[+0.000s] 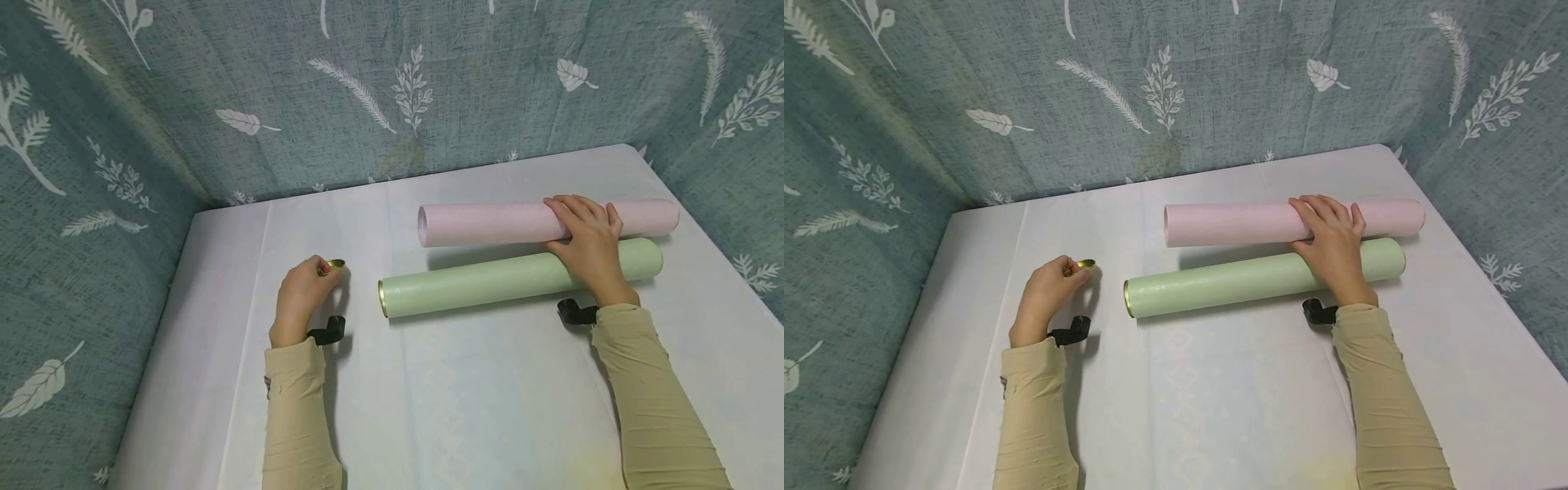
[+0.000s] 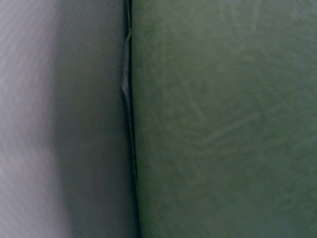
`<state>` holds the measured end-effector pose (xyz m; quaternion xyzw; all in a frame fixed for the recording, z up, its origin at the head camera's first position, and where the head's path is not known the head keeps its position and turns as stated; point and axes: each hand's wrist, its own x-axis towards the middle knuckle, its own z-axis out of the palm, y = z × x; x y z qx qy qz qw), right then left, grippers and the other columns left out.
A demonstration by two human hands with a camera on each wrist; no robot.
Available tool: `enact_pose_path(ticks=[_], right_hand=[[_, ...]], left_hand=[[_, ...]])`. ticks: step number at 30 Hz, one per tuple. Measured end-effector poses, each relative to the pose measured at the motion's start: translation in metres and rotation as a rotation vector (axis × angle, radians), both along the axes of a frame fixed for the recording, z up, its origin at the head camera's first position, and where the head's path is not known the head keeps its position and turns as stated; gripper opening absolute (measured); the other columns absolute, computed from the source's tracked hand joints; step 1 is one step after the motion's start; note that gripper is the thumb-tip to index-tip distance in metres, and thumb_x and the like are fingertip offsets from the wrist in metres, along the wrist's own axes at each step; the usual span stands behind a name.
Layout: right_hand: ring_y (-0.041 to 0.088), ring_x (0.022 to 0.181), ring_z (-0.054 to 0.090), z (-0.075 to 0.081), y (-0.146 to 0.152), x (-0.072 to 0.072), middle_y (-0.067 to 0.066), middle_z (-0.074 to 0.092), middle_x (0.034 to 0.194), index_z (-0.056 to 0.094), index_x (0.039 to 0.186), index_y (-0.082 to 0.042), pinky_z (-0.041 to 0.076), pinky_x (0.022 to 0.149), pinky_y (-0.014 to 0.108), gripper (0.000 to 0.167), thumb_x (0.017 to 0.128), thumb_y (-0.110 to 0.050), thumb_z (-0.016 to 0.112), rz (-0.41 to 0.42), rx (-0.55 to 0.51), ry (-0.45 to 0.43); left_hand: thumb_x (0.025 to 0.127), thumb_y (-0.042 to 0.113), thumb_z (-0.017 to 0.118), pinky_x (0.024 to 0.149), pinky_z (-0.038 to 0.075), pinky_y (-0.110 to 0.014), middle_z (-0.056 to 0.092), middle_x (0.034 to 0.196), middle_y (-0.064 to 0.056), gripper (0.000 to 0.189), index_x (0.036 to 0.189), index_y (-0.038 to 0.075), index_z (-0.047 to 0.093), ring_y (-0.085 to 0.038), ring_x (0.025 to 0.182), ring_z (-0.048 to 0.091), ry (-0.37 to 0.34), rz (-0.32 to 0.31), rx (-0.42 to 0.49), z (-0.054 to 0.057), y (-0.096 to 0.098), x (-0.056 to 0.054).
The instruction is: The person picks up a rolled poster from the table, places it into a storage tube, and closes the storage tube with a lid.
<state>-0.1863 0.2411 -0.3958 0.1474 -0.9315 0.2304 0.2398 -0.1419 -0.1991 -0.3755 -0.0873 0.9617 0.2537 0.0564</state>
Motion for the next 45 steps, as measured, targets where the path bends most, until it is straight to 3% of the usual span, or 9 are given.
enact_pose_path(ticks=[7, 13, 18, 21, 25, 30, 35, 45], right_hand=[[0.023, 0.123, 0.033, 0.000, 0.000, -0.001, 0.003, 0.048, 0.127, 0.052, 0.125, -0.018, 0.002, 0.102, 0.051, 0.069, 0.063, -0.014, 0.081, 0.003, 0.002, -0.003], [0.023, 0.124, 0.032, 0.002, 0.000, 0.001, 0.004, 0.048, 0.128, 0.051, 0.126, -0.018, 0.001, 0.102, 0.052, 0.069, 0.064, -0.015, 0.081, 0.000, -0.004, -0.020], [0.023, 0.124, 0.032, 0.002, 0.000, 0.001, 0.004, 0.048, 0.128, 0.052, 0.126, -0.018, 0.001, 0.103, 0.051, 0.069, 0.063, -0.014, 0.081, 0.004, -0.003, -0.018], [0.023, 0.123, 0.032, 0.002, 0.000, 0.001, 0.004, 0.048, 0.128, 0.052, 0.126, -0.018, 0.001, 0.102, 0.052, 0.069, 0.063, -0.014, 0.081, 0.005, -0.004, -0.019], [0.023, 0.123, 0.033, 0.002, 0.001, 0.002, 0.004, 0.048, 0.127, 0.052, 0.125, -0.018, 0.002, 0.102, 0.052, 0.069, 0.063, -0.013, 0.081, 0.007, -0.009, -0.020], [0.024, 0.122, 0.033, 0.003, 0.000, 0.004, 0.004, 0.049, 0.126, 0.053, 0.125, -0.017, 0.001, 0.102, 0.051, 0.068, 0.063, -0.012, 0.081, 0.008, -0.020, -0.030], [0.024, 0.123, 0.032, 0.005, 0.000, 0.002, 0.003, 0.048, 0.128, 0.051, 0.126, -0.019, 0.000, 0.102, 0.051, 0.069, 0.064, -0.013, 0.080, 0.011, -0.019, -0.058], [0.026, 0.122, 0.032, 0.005, 0.001, 0.004, 0.004, 0.048, 0.128, 0.051, 0.126, -0.018, -0.001, 0.103, 0.050, 0.067, 0.065, -0.015, 0.080, 0.016, -0.023, -0.062]], left_hand=[[0.084, 0.033, 0.051, 0.058, 0.036, -0.031, 0.050, 0.082, -0.008, 0.024, 0.084, 0.009, 0.052, -0.023, 0.070, 0.046, -0.010, -0.018, 0.042, -0.003, 0.004, -0.001], [0.084, 0.031, 0.052, 0.070, 0.036, -0.037, 0.048, 0.100, -0.009, 0.021, 0.084, 0.010, 0.054, -0.027, 0.090, 0.042, 0.081, -0.043, 0.084, 0.000, 0.007, -0.003], [0.087, 0.028, 0.054, 0.087, 0.035, -0.044, 0.045, 0.122, -0.013, 0.031, 0.113, 0.010, 0.053, -0.030, 0.111, 0.039, 0.120, -0.058, 0.136, 0.003, 0.009, -0.003], [0.086, 0.029, 0.057, 0.090, 0.035, -0.046, 0.038, 0.129, -0.014, 0.050, 0.130, 0.014, 0.039, -0.030, 0.113, 0.040, 0.105, -0.067, 0.173, 0.004, 0.010, -0.003], [0.085, 0.033, 0.058, 0.086, 0.038, -0.047, 0.032, 0.132, -0.014, 0.066, 0.140, 0.022, 0.024, -0.030, 0.109, 0.043, 0.095, -0.064, 0.209, 0.005, 0.012, -0.003], [0.084, 0.037, 0.059, 0.076, 0.043, -0.042, 0.027, 0.132, -0.009, 0.065, 0.139, 0.032, 0.025, -0.027, 0.109, 0.042, 0.115, -0.074, 0.363, 0.011, 0.018, -0.002], [0.083, 0.035, 0.061, 0.080, 0.043, -0.043, 0.025, 0.133, -0.001, 0.060, 0.135, 0.036, 0.031, -0.023, 0.115, 0.040, 0.124, -0.093, 0.533, 0.025, 0.031, -0.001], [0.081, 0.038, 0.063, 0.086, 0.041, -0.042, 0.034, 0.130, 0.003, 0.064, 0.133, 0.040, 0.027, -0.017, 0.113, 0.042, 0.078, -0.148, 0.620, 0.033, 0.048, -0.004]])
